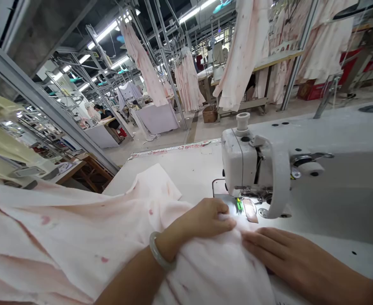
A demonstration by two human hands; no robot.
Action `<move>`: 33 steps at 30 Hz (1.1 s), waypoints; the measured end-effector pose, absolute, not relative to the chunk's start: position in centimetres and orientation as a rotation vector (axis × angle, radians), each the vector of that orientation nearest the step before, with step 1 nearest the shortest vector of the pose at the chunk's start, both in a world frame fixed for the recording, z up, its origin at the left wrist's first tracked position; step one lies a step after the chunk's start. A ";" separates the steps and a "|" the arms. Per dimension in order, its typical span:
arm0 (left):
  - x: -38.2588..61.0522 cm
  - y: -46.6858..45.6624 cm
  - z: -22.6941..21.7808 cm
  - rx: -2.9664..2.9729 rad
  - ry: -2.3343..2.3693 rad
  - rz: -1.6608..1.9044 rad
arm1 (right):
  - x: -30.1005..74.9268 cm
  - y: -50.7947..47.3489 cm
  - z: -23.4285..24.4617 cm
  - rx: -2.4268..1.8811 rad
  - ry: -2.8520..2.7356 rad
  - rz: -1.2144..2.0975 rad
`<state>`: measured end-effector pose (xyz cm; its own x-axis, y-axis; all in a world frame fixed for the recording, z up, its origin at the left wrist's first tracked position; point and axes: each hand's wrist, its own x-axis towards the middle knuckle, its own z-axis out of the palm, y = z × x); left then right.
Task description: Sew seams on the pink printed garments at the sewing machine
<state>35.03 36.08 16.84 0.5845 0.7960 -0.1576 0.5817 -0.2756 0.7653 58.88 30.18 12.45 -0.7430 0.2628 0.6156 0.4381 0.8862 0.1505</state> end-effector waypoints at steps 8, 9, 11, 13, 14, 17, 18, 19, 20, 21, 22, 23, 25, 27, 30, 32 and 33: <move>35.4 36.3 16.0 1.989 1.112 0.356 | 59.0 30.5 12.8 -0.427 -2.419 -0.379; 35.5 36.3 15.9 2.022 1.103 0.380 | 59.2 30.6 12.6 -0.431 -2.429 -0.381; 35.8 36.4 15.7 2.065 1.103 0.404 | 59.5 30.7 12.2 -0.443 -2.452 -0.378; 35.9 36.3 15.6 2.083 1.120 0.404 | 59.8 30.7 11.8 -0.464 -2.451 -0.374; 36.0 36.3 15.7 2.087 1.127 0.406 | 59.8 30.7 11.6 -0.478 -2.447 -0.375; 36.1 36.2 15.8 2.097 1.133 0.415 | 59.7 30.7 11.4 -0.508 -2.440 -0.404; 36.1 36.2 15.8 2.103 1.135 0.409 | 59.6 30.7 11.4 -0.525 -2.444 -0.415; 36.1 36.2 15.8 2.109 1.138 0.400 | 59.5 30.8 11.5 -0.546 -2.440 -0.421; 36.1 36.2 15.8 2.116 1.143 0.388 | 59.4 30.8 11.6 -0.569 -2.432 -0.417; 36.1 36.2 15.8 2.122 1.147 0.378 | 59.3 30.9 11.7 -0.595 -2.425 -0.407; 36.1 36.1 15.8 2.125 1.150 0.372 | 59.2 31.0 11.8 -0.620 -2.426 -0.391; 36.2 36.0 15.9 2.125 1.154 0.370 | 59.2 31.0 11.9 -0.635 -2.430 -0.374; 36.4 35.8 16.0 2.117 1.181 0.371 | 59.3 31.2 12.0 -0.638 -2.466 -0.352; 36.7 35.5 16.2 2.102 1.240 0.369 | 59.4 31.3 12.1 -0.644 -2.493 -0.348; 37.2 35.2 16.4 2.094 1.346 0.333 | 59.4 31.3 12.3 -0.645 -2.508 -0.335; 37.6 35.1 16.4 2.107 1.390 0.280 | 59.4 31.3 12.3 -0.637 -2.500 -0.314; 37.7 35.1 16.3 2.116 1.403 0.253 | 59.4 31.3 12.2 -0.630 -2.490 -0.304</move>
<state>37.71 35.15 16.33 0.4284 0.8901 -0.1554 0.7798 -0.2773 0.5613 59.43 31.26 12.23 -0.7402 0.3720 0.5601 0.4957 0.8647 0.0808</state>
